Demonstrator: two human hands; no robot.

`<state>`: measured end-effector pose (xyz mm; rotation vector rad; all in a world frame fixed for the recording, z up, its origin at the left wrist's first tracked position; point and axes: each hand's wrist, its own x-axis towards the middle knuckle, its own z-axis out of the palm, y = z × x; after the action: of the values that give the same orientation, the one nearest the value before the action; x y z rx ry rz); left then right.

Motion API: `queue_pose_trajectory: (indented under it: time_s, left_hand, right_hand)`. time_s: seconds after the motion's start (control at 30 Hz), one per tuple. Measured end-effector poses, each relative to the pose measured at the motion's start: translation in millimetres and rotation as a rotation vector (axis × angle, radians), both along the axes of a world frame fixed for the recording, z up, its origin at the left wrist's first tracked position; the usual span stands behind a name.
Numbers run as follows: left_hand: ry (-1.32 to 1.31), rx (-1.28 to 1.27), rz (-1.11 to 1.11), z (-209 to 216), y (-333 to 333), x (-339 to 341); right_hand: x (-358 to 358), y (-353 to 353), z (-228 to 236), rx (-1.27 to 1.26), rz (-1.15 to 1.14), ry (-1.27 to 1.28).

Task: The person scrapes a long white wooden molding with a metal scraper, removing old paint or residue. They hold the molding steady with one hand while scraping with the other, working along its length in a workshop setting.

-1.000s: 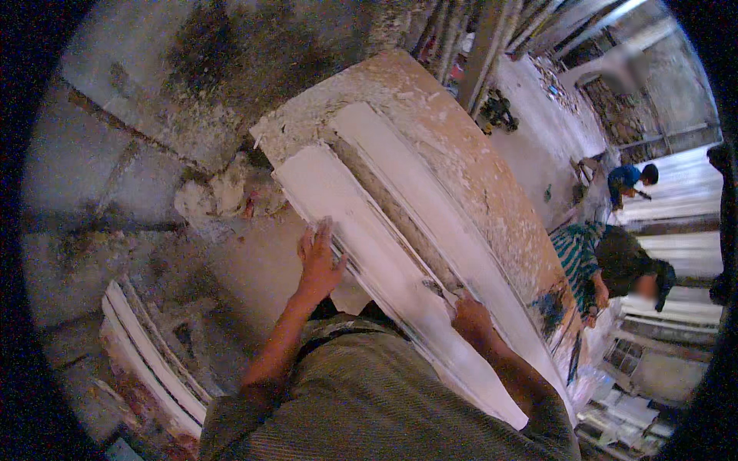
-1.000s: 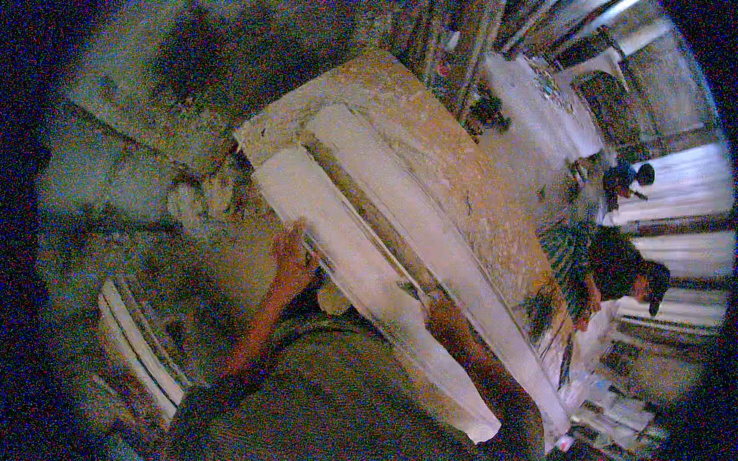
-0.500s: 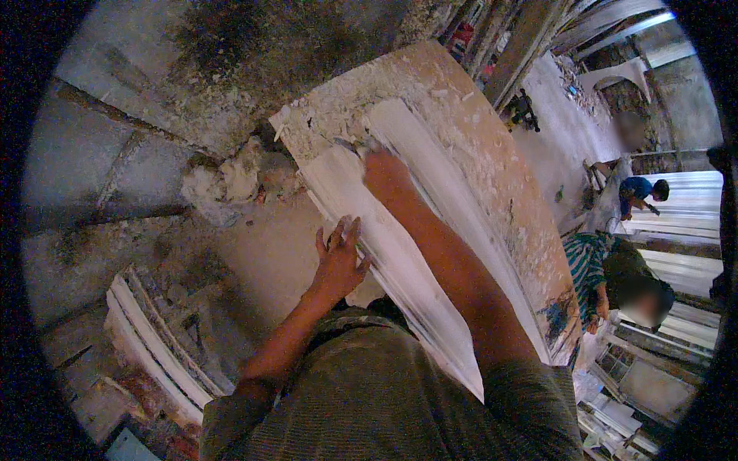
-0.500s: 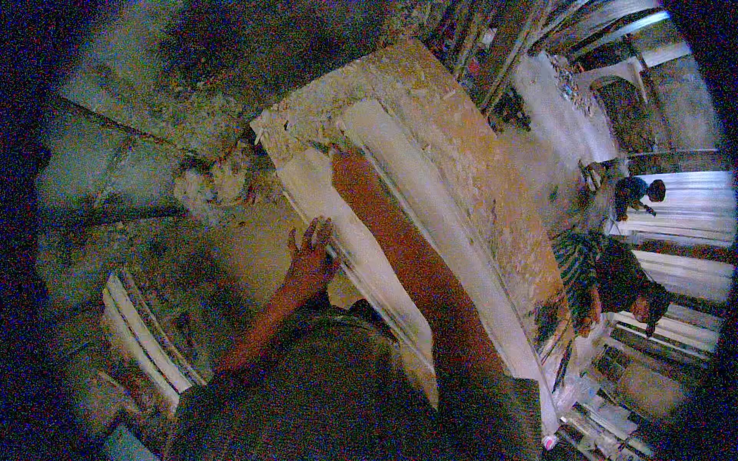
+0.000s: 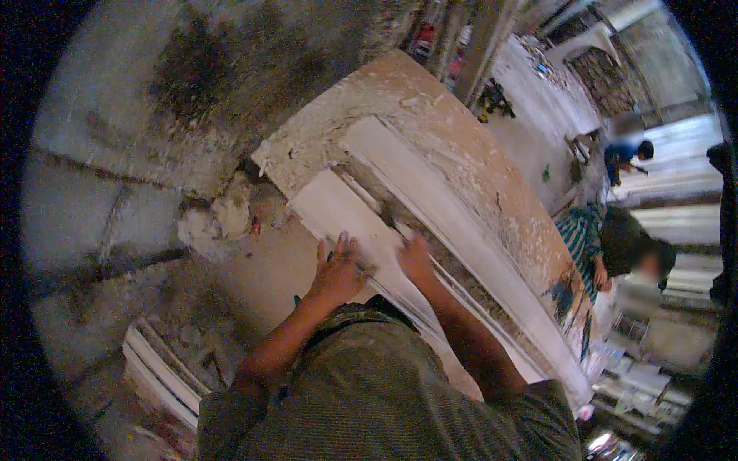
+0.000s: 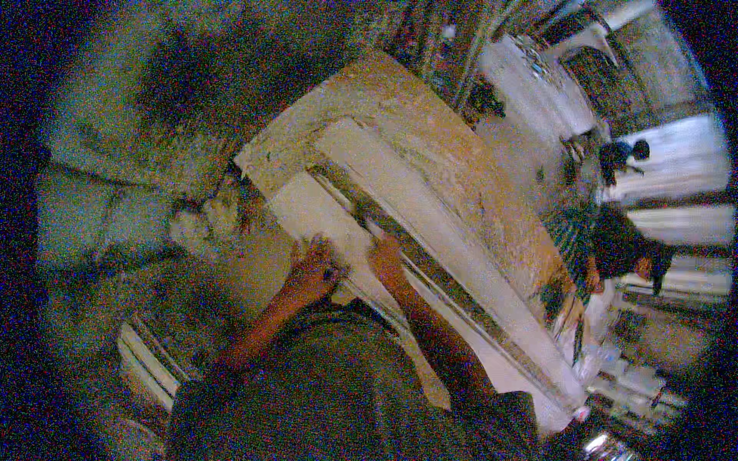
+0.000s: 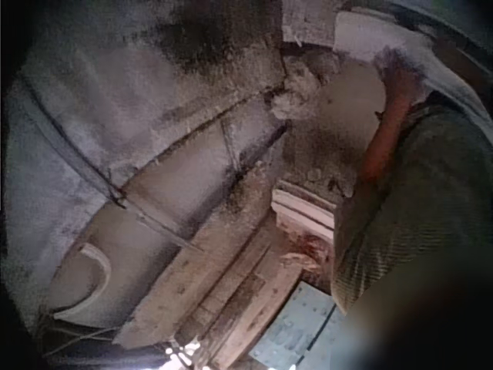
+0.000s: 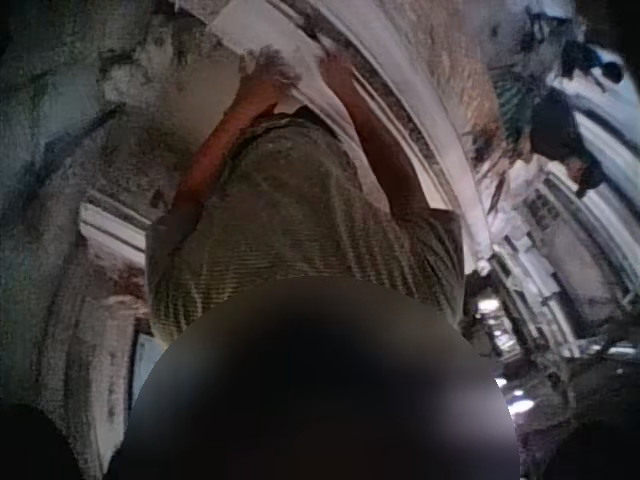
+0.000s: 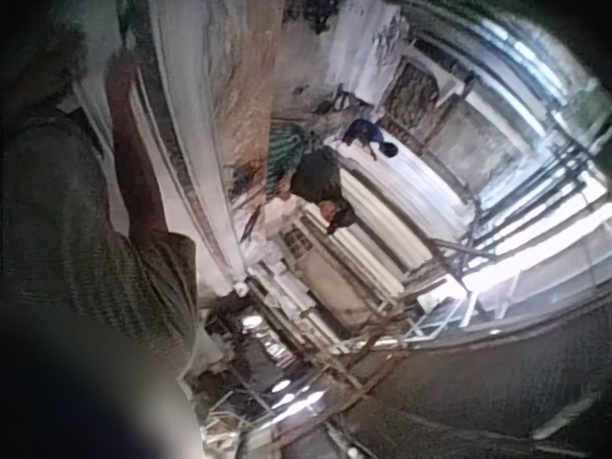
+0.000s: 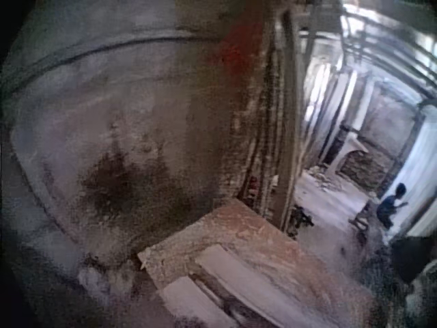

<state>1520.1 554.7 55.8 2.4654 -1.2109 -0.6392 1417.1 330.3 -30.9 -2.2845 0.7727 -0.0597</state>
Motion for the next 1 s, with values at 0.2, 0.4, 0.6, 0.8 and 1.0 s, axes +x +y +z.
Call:
queue_pose_trajectory:
  time_s: [0.2, 0.4, 0.6, 0.8, 1.0]
  left_hand:
    - [0.0, 0.136, -0.01, -4.9, 4.5, 1.0]
    - [0.01, 0.136, 0.002, 7.0, -0.4, -2.1]
    - [-0.001, 0.245, 0.131, 24.8, -31.1, -4.2]
    - [-0.111, 0.198, 0.044, 25.4, -78.3, -30.6]
    - [-0.123, 0.309, 0.015, -3.2, -104.8, -62.8]
  right_hand:
    - [181.8, 46.0, -18.0, -0.259, 0.213, -0.162]
    - [17.6, 9.5, 33.8, -0.04, 0.117, 0.12]
    - [-218.7, -50.5, 68.4, -0.105, -0.042, -0.094]
    - [-345.6, -149.1, 95.0, -0.334, -0.23, 0.289]
    - [-358.0, -228.4, 106.5, -0.454, -0.015, 0.445]
